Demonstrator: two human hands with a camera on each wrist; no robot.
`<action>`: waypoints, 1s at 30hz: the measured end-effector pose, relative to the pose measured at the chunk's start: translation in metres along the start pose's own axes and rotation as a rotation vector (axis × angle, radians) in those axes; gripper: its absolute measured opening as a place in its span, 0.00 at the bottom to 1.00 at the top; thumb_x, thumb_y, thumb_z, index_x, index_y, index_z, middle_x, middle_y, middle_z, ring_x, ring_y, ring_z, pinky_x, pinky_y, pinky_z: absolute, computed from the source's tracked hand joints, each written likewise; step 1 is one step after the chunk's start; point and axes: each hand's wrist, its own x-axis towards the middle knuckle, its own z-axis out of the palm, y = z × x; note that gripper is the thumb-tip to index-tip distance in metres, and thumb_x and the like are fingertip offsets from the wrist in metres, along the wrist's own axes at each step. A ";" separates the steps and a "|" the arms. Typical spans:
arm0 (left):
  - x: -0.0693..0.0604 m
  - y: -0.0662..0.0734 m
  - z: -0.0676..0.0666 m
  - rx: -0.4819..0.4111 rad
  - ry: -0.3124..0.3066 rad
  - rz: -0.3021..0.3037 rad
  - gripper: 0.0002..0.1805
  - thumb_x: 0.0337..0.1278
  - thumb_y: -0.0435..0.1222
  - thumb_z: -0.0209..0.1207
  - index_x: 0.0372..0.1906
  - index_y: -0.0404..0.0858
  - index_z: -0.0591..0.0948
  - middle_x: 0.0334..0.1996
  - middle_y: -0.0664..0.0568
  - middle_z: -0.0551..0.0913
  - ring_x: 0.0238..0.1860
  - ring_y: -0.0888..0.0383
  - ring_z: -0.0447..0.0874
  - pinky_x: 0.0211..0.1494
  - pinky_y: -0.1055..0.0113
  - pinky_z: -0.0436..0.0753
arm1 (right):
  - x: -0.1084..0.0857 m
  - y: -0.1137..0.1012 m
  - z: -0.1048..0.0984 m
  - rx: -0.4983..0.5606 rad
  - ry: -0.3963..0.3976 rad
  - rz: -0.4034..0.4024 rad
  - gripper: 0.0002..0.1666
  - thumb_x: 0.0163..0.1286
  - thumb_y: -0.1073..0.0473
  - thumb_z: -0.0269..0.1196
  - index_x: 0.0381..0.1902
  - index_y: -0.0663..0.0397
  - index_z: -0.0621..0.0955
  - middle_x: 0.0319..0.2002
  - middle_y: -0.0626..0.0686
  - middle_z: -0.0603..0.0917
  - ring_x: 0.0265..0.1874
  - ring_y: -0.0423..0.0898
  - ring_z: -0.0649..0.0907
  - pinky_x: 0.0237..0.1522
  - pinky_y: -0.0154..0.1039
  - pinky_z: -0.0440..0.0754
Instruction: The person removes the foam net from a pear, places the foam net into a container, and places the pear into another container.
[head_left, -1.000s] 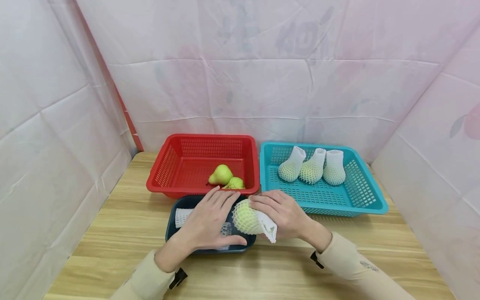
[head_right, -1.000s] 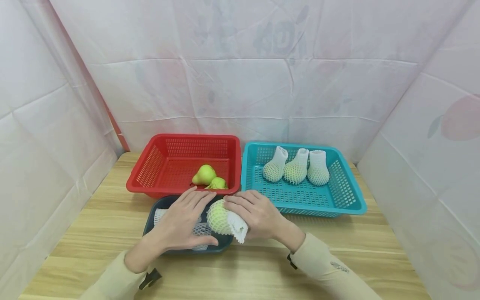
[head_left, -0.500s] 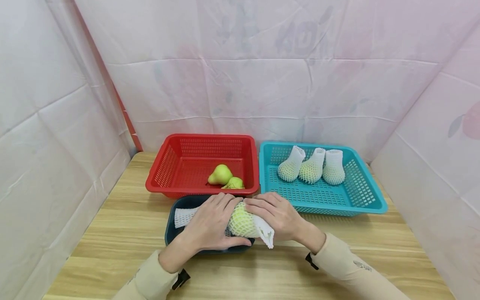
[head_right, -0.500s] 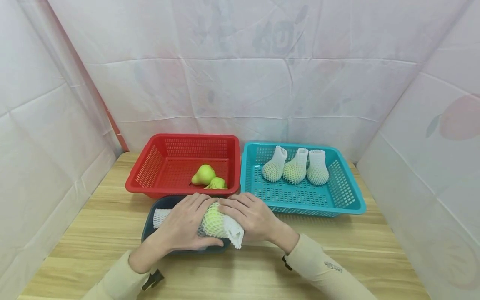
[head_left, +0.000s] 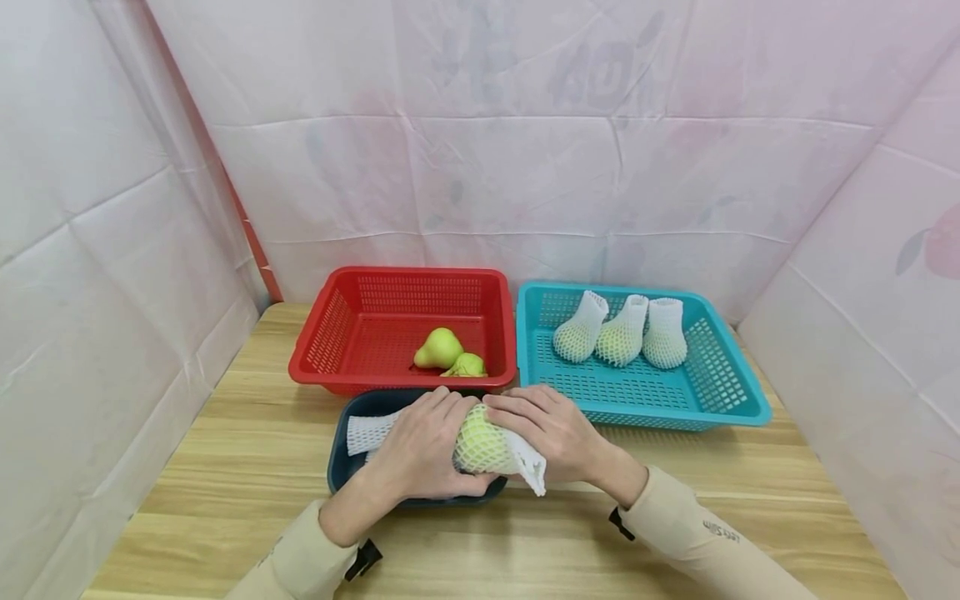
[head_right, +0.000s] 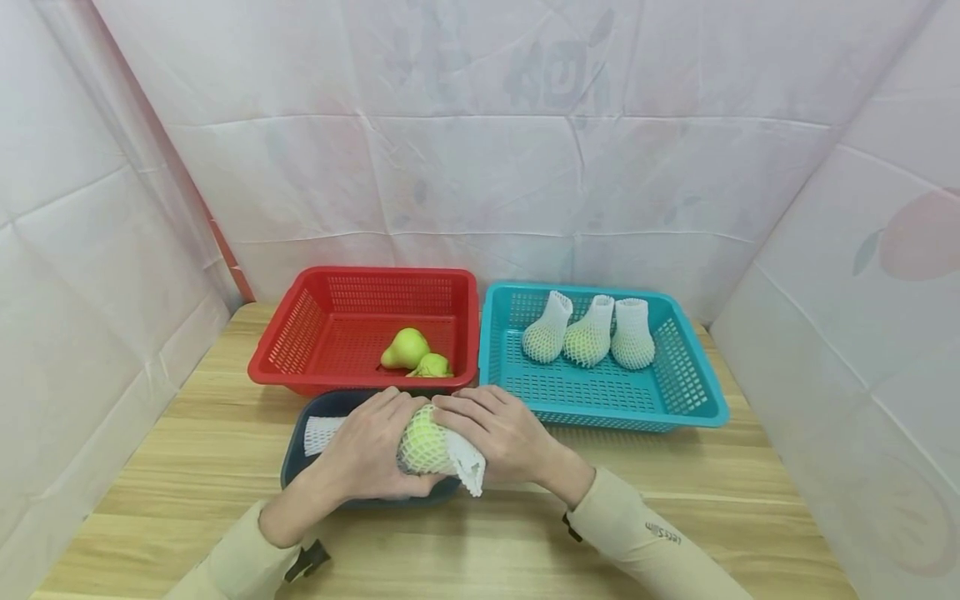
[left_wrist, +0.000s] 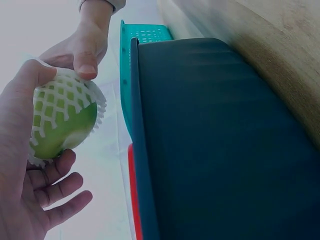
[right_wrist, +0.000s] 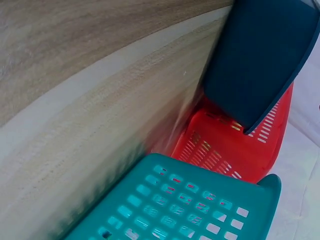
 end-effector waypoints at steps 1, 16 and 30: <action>0.000 0.000 0.000 -0.007 0.001 -0.003 0.44 0.35 0.67 0.77 0.54 0.40 0.81 0.42 0.55 0.89 0.40 0.61 0.81 0.47 0.69 0.85 | 0.000 0.000 -0.001 0.006 -0.005 0.004 0.43 0.66 0.32 0.70 0.61 0.63 0.82 0.60 0.58 0.88 0.54 0.53 0.87 0.54 0.45 0.85; -0.003 -0.005 -0.005 -0.015 -0.035 -0.043 0.42 0.34 0.65 0.77 0.51 0.41 0.82 0.40 0.56 0.89 0.40 0.62 0.79 0.46 0.70 0.85 | -0.001 0.006 -0.042 -0.056 -0.152 0.023 0.40 0.69 0.32 0.64 0.62 0.60 0.82 0.61 0.55 0.87 0.53 0.49 0.85 0.52 0.43 0.87; -0.001 -0.007 -0.006 -0.013 -0.086 -0.046 0.38 0.37 0.66 0.75 0.48 0.44 0.82 0.38 0.58 0.89 0.37 0.63 0.76 0.43 0.71 0.82 | 0.024 -0.008 -0.059 -0.203 -0.282 -0.091 0.39 0.70 0.31 0.64 0.67 0.52 0.80 0.62 0.51 0.88 0.52 0.48 0.88 0.52 0.43 0.88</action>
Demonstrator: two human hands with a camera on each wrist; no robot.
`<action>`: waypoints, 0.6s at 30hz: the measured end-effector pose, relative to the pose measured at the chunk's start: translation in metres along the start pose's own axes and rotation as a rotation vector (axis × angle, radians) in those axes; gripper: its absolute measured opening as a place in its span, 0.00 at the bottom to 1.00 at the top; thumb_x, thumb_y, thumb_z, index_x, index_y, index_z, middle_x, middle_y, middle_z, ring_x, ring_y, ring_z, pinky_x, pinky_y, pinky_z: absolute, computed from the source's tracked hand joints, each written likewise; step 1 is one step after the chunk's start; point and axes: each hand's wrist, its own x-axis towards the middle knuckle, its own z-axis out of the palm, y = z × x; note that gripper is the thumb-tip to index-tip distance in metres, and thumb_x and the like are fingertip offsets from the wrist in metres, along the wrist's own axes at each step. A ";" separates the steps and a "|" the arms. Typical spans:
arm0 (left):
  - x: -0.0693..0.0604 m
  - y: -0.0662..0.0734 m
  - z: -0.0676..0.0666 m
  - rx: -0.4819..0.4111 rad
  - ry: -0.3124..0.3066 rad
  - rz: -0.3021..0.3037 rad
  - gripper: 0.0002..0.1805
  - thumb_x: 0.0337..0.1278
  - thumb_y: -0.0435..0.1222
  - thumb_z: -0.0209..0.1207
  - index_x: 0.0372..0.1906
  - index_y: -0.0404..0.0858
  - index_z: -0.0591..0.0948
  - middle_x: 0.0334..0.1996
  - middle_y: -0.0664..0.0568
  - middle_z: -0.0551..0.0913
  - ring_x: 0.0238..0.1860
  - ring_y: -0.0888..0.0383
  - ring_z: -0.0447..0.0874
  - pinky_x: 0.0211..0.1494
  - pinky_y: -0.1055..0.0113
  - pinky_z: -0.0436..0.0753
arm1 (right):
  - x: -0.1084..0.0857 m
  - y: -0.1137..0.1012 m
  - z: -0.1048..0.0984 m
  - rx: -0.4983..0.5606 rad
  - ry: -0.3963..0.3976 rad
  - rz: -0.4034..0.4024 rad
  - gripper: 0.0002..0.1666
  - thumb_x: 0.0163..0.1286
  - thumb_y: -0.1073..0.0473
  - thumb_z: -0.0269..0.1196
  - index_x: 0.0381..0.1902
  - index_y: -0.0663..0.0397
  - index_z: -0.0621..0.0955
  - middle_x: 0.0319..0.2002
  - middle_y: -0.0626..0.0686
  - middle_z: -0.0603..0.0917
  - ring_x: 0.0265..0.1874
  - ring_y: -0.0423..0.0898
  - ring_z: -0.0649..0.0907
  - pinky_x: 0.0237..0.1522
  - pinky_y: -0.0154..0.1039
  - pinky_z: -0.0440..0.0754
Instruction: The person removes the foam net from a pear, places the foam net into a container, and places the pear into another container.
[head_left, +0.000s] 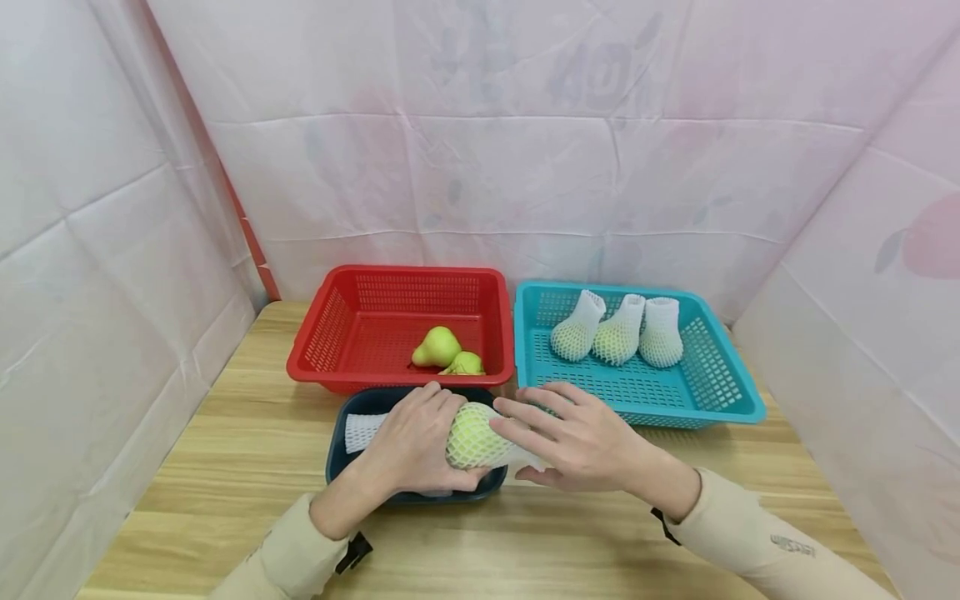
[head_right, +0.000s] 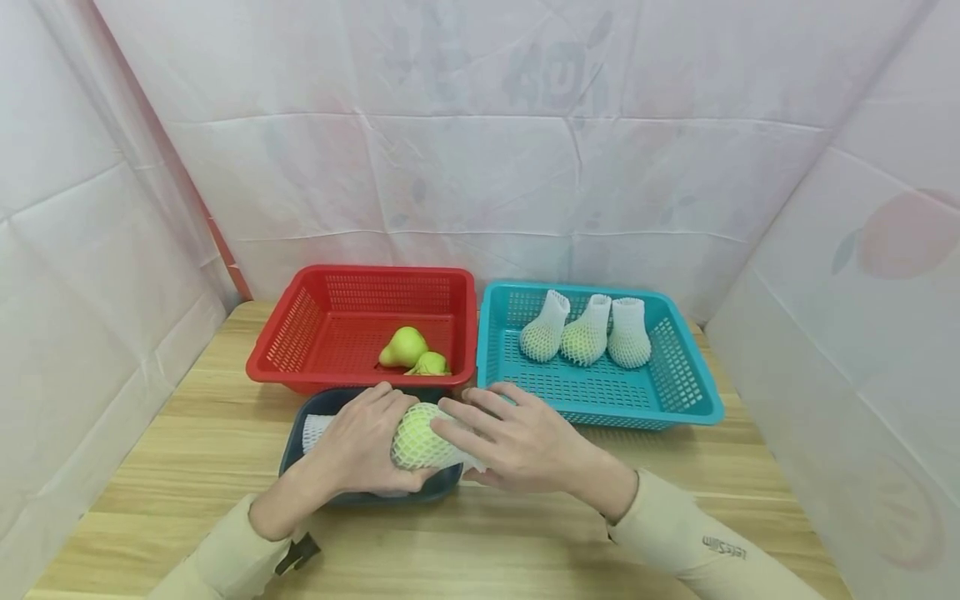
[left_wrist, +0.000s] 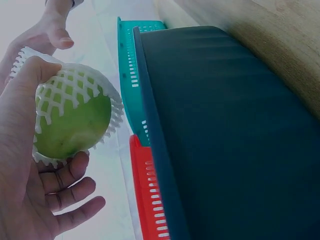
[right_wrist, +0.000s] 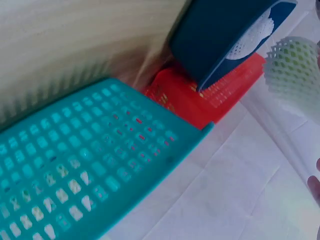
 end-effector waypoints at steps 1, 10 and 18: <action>0.000 0.000 0.000 0.000 -0.004 0.000 0.38 0.37 0.67 0.74 0.47 0.44 0.82 0.37 0.58 0.89 0.37 0.63 0.76 0.43 0.71 0.81 | 0.001 -0.001 0.001 -0.011 -0.002 -0.002 0.39 0.70 0.31 0.64 0.67 0.51 0.80 0.61 0.51 0.88 0.52 0.48 0.88 0.52 0.43 0.88; 0.002 0.002 -0.001 -0.006 -0.052 -0.016 0.34 0.41 0.67 0.73 0.44 0.45 0.82 0.35 0.59 0.88 0.35 0.64 0.73 0.41 0.72 0.78 | 0.004 -0.009 0.012 -0.041 0.004 0.013 0.33 0.71 0.34 0.66 0.65 0.46 0.82 0.59 0.49 0.90 0.52 0.48 0.89 0.52 0.42 0.87; 0.002 0.004 -0.002 0.008 -0.049 -0.023 0.35 0.41 0.68 0.72 0.45 0.45 0.83 0.36 0.59 0.89 0.35 0.64 0.75 0.42 0.72 0.80 | 0.005 -0.011 0.017 -0.056 -0.009 0.041 0.25 0.76 0.42 0.61 0.63 0.47 0.83 0.54 0.48 0.91 0.51 0.48 0.88 0.48 0.41 0.86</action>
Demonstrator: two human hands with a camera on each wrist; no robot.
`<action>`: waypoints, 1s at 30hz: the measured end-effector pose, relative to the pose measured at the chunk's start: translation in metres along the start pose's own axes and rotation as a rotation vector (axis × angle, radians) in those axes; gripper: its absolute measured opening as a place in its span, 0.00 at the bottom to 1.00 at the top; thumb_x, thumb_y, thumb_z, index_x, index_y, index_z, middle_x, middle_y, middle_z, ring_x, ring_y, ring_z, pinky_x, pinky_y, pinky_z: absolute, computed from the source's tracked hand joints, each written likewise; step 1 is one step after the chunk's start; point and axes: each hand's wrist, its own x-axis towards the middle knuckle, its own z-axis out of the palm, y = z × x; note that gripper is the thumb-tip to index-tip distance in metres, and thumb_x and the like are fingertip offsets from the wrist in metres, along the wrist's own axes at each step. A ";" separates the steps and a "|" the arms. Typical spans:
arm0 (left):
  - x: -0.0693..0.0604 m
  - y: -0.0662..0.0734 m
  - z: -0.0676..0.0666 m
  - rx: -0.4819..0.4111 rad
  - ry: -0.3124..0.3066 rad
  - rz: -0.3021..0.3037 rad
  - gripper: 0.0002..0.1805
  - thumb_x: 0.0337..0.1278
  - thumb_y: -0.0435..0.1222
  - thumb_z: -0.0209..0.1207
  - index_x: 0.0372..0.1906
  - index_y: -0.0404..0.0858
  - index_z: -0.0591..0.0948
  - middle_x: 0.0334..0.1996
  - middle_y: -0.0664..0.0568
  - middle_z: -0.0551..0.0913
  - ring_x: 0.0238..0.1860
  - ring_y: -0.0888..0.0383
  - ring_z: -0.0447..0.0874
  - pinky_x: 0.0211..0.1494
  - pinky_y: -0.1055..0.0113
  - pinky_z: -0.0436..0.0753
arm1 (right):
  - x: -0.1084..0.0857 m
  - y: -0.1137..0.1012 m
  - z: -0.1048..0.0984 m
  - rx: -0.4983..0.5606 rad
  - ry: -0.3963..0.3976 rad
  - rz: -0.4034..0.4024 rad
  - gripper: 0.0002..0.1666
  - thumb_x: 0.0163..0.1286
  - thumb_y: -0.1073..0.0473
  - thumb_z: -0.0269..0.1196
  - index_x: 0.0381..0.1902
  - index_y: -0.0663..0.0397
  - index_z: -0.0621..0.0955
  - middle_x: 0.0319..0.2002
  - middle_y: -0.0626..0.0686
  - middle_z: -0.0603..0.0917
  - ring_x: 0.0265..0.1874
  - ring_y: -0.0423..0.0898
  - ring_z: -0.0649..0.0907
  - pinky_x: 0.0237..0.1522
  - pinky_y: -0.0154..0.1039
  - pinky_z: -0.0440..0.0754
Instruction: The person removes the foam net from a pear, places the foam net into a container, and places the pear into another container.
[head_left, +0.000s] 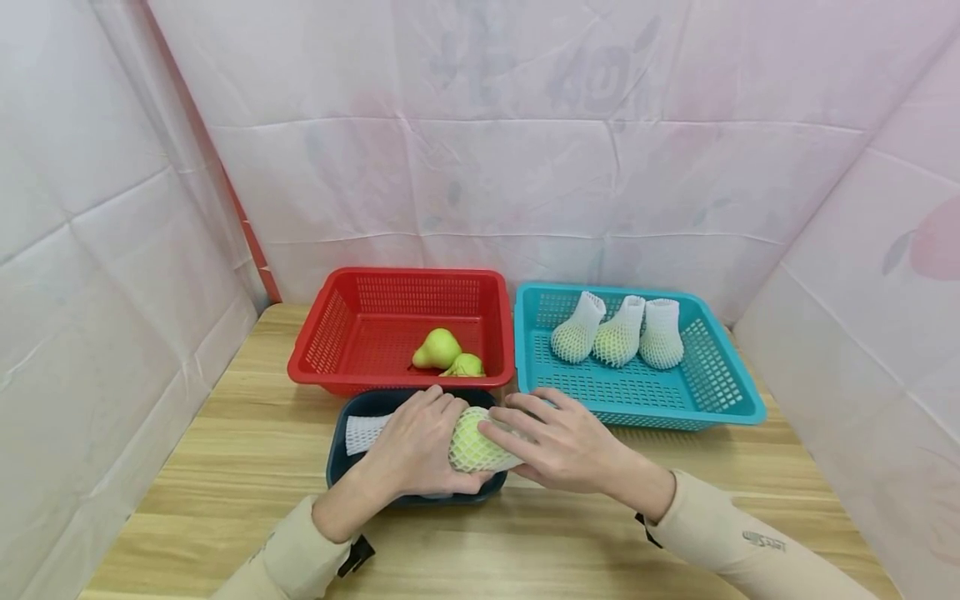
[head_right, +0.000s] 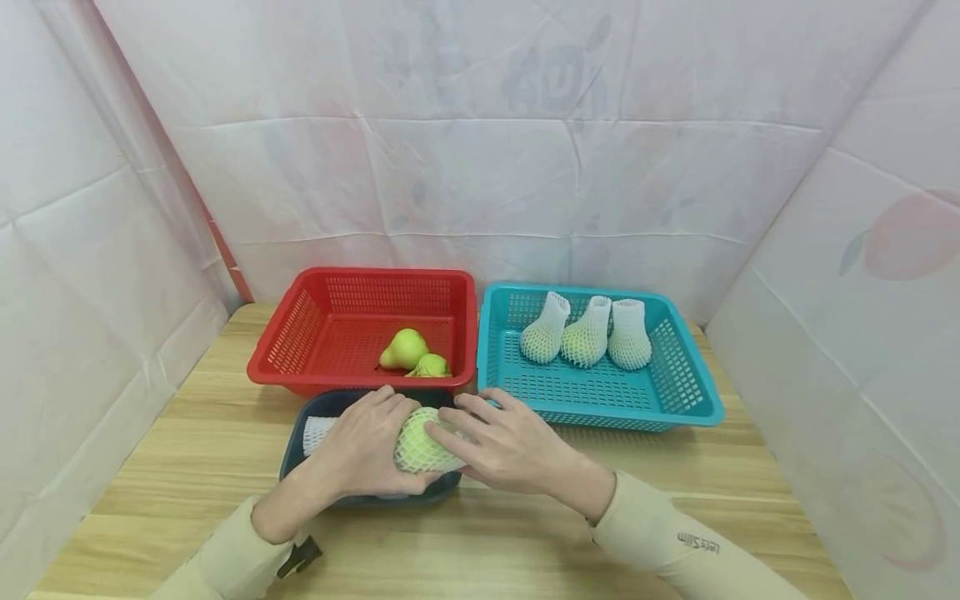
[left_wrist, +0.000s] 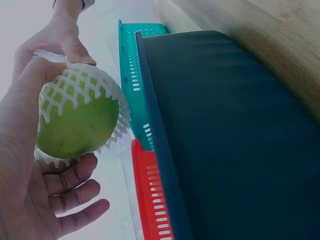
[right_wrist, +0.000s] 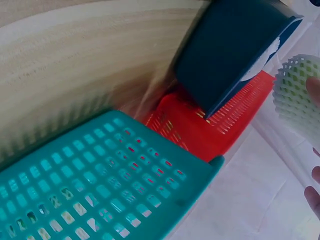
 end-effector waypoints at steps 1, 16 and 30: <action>0.000 0.000 0.000 0.001 0.000 -0.001 0.35 0.41 0.68 0.72 0.45 0.45 0.83 0.36 0.59 0.89 0.36 0.64 0.75 0.42 0.72 0.80 | -0.001 0.000 0.001 0.005 0.001 0.003 0.25 0.76 0.43 0.61 0.63 0.48 0.83 0.53 0.48 0.91 0.50 0.48 0.88 0.48 0.41 0.86; -0.003 0.001 -0.004 -0.133 -0.006 -0.011 0.44 0.48 0.71 0.69 0.60 0.43 0.81 0.48 0.56 0.88 0.46 0.63 0.81 0.50 0.68 0.86 | -0.016 0.003 0.013 0.094 0.084 0.056 0.32 0.68 0.39 0.69 0.62 0.53 0.85 0.49 0.49 0.92 0.46 0.47 0.89 0.46 0.41 0.89; -0.012 -0.003 -0.013 -0.377 -0.074 -0.047 0.46 0.56 0.51 0.69 0.78 0.39 0.68 0.64 0.53 0.84 0.59 0.59 0.84 0.62 0.57 0.88 | -0.028 0.013 0.017 0.177 0.277 0.169 0.27 0.73 0.43 0.60 0.56 0.56 0.88 0.46 0.52 0.93 0.43 0.50 0.89 0.40 0.45 0.90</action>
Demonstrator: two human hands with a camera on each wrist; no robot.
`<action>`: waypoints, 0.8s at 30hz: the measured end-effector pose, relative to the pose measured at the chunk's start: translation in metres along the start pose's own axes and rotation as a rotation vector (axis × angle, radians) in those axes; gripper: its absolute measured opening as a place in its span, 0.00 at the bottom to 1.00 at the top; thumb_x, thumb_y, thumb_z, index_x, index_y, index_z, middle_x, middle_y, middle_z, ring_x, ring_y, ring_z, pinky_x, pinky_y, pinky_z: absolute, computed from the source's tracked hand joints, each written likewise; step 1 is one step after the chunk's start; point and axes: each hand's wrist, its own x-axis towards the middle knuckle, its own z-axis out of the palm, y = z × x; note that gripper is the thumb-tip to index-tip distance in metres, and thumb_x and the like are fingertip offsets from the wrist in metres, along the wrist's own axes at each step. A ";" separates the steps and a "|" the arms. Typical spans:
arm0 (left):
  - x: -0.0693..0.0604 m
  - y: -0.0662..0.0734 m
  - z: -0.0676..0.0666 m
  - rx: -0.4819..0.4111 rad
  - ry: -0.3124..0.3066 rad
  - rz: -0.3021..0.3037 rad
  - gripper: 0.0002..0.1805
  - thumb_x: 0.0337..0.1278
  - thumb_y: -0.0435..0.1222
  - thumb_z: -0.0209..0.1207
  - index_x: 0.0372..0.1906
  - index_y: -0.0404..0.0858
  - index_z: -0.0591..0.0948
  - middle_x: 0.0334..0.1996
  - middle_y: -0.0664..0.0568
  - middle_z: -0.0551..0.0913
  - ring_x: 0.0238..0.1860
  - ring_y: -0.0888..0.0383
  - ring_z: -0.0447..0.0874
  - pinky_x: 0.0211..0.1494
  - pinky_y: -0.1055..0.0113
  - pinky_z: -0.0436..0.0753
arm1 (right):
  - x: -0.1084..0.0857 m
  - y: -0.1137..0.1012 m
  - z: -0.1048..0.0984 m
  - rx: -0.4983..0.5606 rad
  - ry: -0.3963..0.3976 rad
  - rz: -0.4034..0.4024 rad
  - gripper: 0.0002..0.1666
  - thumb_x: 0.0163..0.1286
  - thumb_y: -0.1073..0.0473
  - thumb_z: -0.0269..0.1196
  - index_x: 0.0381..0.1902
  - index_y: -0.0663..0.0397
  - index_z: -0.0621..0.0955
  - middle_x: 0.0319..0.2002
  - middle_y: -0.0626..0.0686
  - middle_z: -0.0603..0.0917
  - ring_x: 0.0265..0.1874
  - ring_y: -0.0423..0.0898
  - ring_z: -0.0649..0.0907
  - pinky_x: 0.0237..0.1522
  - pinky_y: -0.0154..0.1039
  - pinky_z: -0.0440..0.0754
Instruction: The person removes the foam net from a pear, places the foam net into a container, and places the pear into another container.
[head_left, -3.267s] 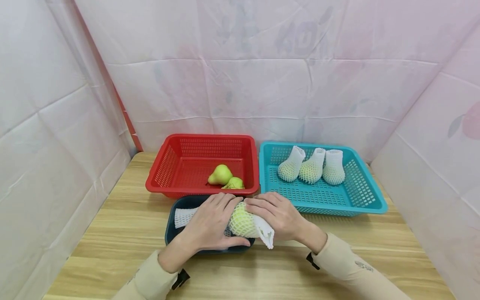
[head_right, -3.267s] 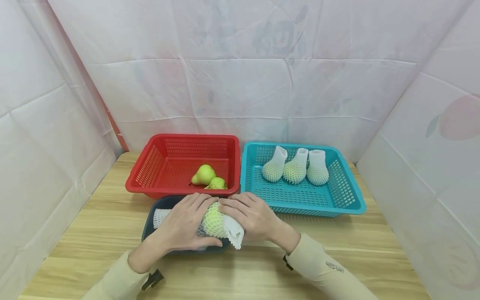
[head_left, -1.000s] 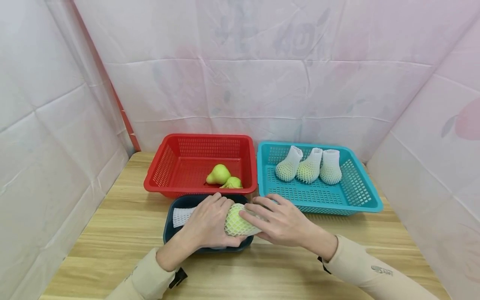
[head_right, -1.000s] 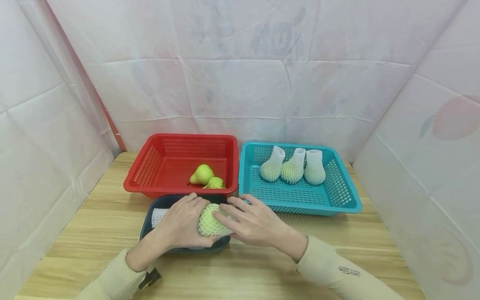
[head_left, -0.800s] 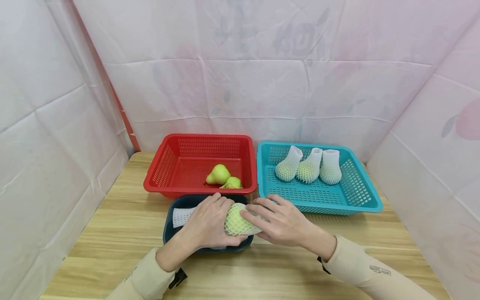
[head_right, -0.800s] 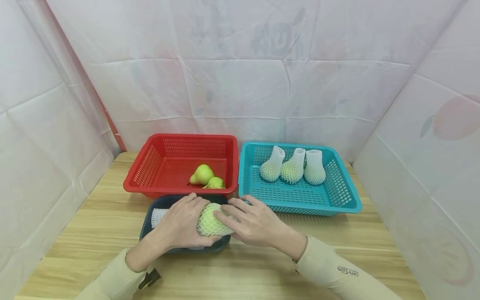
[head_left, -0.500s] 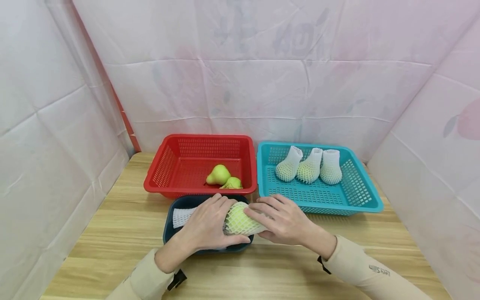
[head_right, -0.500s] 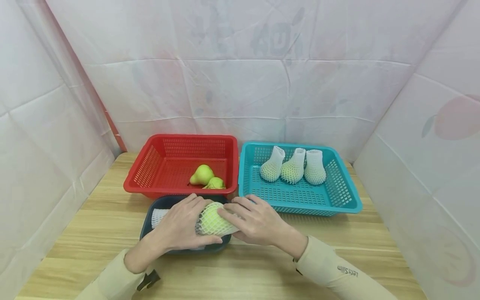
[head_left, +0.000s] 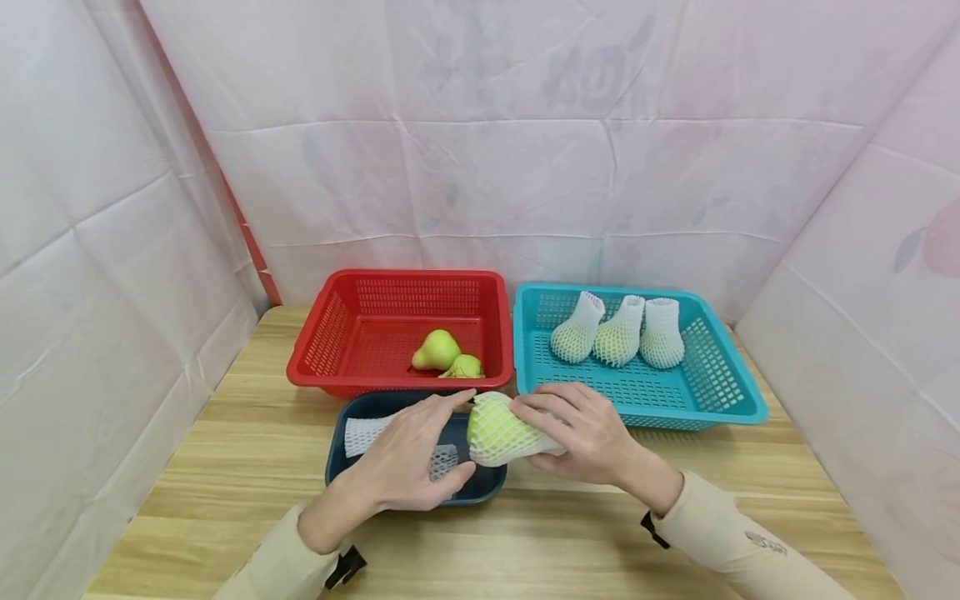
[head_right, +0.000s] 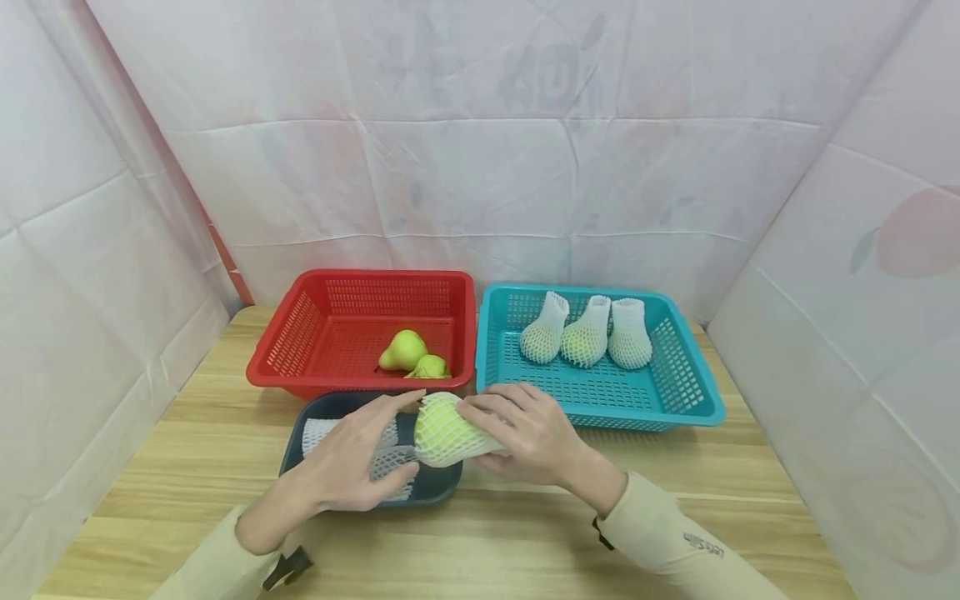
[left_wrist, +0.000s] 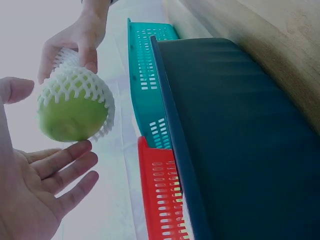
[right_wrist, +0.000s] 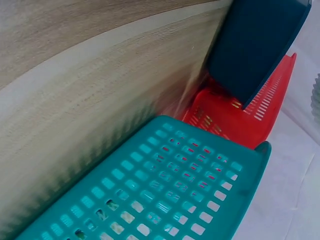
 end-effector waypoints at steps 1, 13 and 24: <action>0.000 0.000 0.000 -0.016 -0.002 -0.003 0.45 0.56 0.49 0.69 0.77 0.39 0.68 0.65 0.53 0.84 0.60 0.58 0.84 0.64 0.55 0.88 | 0.000 0.000 0.000 0.003 0.007 0.004 0.27 0.73 0.43 0.60 0.56 0.56 0.88 0.46 0.52 0.93 0.43 0.50 0.89 0.40 0.45 0.90; 0.001 -0.004 -0.001 0.073 0.082 0.129 0.39 0.53 0.43 0.76 0.69 0.37 0.76 0.65 0.48 0.86 0.64 0.53 0.86 0.66 0.55 0.87 | 0.002 -0.001 -0.002 0.021 0.068 -0.016 0.26 0.73 0.43 0.63 0.52 0.58 0.89 0.43 0.54 0.93 0.40 0.51 0.89 0.38 0.46 0.90; 0.004 -0.004 0.000 0.304 0.111 0.194 0.40 0.47 0.53 0.79 0.64 0.38 0.79 0.59 0.49 0.86 0.60 0.54 0.84 0.66 0.58 0.86 | 0.000 -0.003 0.003 0.037 0.066 -0.031 0.25 0.72 0.44 0.64 0.53 0.58 0.89 0.44 0.54 0.93 0.41 0.51 0.89 0.40 0.45 0.89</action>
